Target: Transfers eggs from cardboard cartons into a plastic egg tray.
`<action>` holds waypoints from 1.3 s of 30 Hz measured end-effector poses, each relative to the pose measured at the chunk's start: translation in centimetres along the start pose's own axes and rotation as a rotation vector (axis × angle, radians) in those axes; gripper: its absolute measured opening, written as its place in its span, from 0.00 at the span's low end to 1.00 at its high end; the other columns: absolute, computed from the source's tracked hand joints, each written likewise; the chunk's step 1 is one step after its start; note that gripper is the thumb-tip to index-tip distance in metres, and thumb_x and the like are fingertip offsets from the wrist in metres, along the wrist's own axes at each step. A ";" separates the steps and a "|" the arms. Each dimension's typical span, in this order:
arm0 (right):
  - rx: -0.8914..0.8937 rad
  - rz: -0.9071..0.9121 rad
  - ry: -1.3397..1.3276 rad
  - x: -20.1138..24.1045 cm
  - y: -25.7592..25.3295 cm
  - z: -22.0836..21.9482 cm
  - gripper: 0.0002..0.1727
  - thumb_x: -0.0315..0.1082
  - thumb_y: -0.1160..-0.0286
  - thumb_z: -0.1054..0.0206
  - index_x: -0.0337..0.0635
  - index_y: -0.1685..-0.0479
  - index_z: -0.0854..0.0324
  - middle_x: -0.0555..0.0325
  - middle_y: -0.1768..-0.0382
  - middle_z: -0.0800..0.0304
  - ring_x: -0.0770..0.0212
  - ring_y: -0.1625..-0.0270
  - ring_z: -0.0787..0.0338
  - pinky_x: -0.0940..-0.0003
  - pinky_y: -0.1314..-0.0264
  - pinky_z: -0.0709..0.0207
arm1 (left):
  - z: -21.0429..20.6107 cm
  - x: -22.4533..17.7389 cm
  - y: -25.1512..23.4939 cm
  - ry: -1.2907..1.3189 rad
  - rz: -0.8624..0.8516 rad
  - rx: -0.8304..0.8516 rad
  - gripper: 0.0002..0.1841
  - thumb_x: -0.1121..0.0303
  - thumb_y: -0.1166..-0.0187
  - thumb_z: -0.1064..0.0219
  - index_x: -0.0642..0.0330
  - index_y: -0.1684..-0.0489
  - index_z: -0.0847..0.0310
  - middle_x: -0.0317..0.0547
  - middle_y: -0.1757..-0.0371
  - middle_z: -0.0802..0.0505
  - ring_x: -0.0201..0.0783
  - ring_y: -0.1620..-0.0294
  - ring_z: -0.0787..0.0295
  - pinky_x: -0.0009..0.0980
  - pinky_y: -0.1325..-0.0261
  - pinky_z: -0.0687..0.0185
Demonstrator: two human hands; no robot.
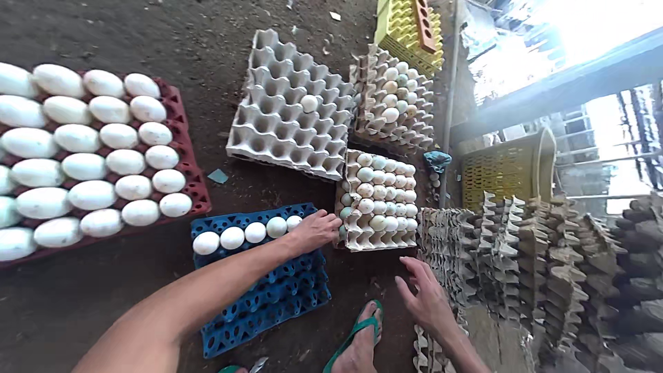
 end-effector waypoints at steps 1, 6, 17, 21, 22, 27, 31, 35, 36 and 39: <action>0.025 0.032 0.048 -1.1 -0.7 0.4 0.25 0.38 0.25 0.33 0.35 0.30 0.19 0.37 0.31 0.17 0.43 0.33 0.12 0.51 0.37 0.15 | 0.2 0.2 0.2 0.001 0.018 0.015 0.11 0.81 0.18 0.42 0.66 0.52 0.13 0.60 0.41 0.12 0.58 0.38 0.15 0.55 0.35 0.24; 0.219 -0.028 0.197 -6.7 -4.8 2.6 0.26 0.38 0.20 0.36 0.39 0.25 0.22 0.37 0.27 0.20 0.39 0.25 0.20 0.47 0.22 0.26 | 0.3 1.8 1.9 -0.022 0.172 0.195 0.13 0.76 0.13 0.45 0.66 0.43 0.15 0.66 0.32 0.17 0.65 0.27 0.23 0.59 0.23 0.32; 0.298 -0.303 -0.154 -17.0 -12.6 0.2 0.28 0.41 0.08 0.48 0.33 0.16 0.35 0.35 0.26 0.21 0.42 0.24 0.19 0.48 0.19 0.30 | 10.4 -0.2 1.7 -0.168 0.209 0.690 0.26 0.55 0.11 0.41 0.47 0.15 0.30 0.65 0.21 0.23 0.65 0.18 0.30 0.60 0.20 0.36; 0.251 -0.259 -0.214 -18.2 -14.9 -2.8 0.30 0.46 0.13 0.39 0.36 0.18 0.30 0.35 0.32 0.15 0.40 0.27 0.17 0.44 0.19 0.30 | 14.3 -2.0 -1.7 -0.265 0.211 0.890 0.27 0.50 0.09 0.47 0.51 0.15 0.31 0.62 0.28 0.18 0.63 0.26 0.22 0.57 0.29 0.26; 0.231 -0.240 -0.208 -18.5 -15.2 -3.3 0.31 0.46 0.15 0.36 0.36 0.20 0.29 0.34 0.33 0.15 0.38 0.27 0.18 0.43 0.19 0.32 | 14.4 -2.5 -2.6 -0.248 0.236 0.925 0.27 0.50 0.08 0.48 0.51 0.15 0.31 0.61 0.29 0.17 0.63 0.27 0.21 0.57 0.31 0.24; 0.136 -0.333 -0.557 -19.7 -14.5 -2.5 0.31 0.47 0.25 0.28 0.38 0.26 0.22 0.38 0.35 0.14 0.43 0.31 0.15 0.44 0.25 0.26 | 9.1 -4.7 -8.8 0.073 0.524 0.636 0.30 0.49 0.10 0.45 0.60 0.17 0.31 0.66 0.26 0.19 0.61 0.26 0.21 0.59 0.25 0.26; 0.027 -0.569 -1.202 -19.8 -13.3 -2.7 0.16 0.38 0.14 0.47 0.34 0.46 0.20 0.42 0.54 0.15 0.52 0.55 0.12 0.54 0.51 0.15 | 1.9 -5.7 -12.2 0.218 0.826 0.276 0.33 0.45 0.14 0.41 0.62 0.20 0.29 0.64 0.27 0.19 0.59 0.31 0.17 0.58 0.29 0.22; 0.200 -0.359 -0.865 -18.1 -14.7 -3.2 0.23 0.47 0.19 0.31 0.36 0.38 0.17 0.41 0.46 0.12 0.49 0.43 0.12 0.47 0.34 0.22 | -1.1 -7.0 -13.8 0.070 1.019 0.147 0.38 0.43 0.19 0.34 0.61 0.17 0.33 0.63 0.26 0.19 0.61 0.34 0.14 0.61 0.36 0.18; 0.247 -0.286 -0.699 -17.2 -15.2 -3.6 0.27 0.48 0.24 0.27 0.38 0.34 0.19 0.39 0.41 0.12 0.44 0.37 0.13 0.42 0.30 0.23 | -1.3 -7.1 -13.9 0.024 1.035 0.147 0.39 0.43 0.19 0.34 0.60 0.15 0.34 0.62 0.26 0.19 0.61 0.35 0.13 0.61 0.37 0.18; 0.305 -0.218 -0.415 -15.5 -15.8 -5.1 0.33 0.48 0.29 0.26 0.42 0.26 0.23 0.37 0.32 0.19 0.39 0.28 0.18 0.38 0.27 0.26 | -1.4 -6.7 -14.2 -0.051 1.030 0.168 0.36 0.44 0.18 0.35 0.57 0.16 0.32 0.62 0.26 0.18 0.61 0.36 0.13 0.61 0.38 0.18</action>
Point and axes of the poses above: each hand's wrist, its own y-axis away from the middle knuckle, its own z-axis out of the back of the hand, x = y × z, the point moved 5 cm from there along -y, towards the middle knuckle
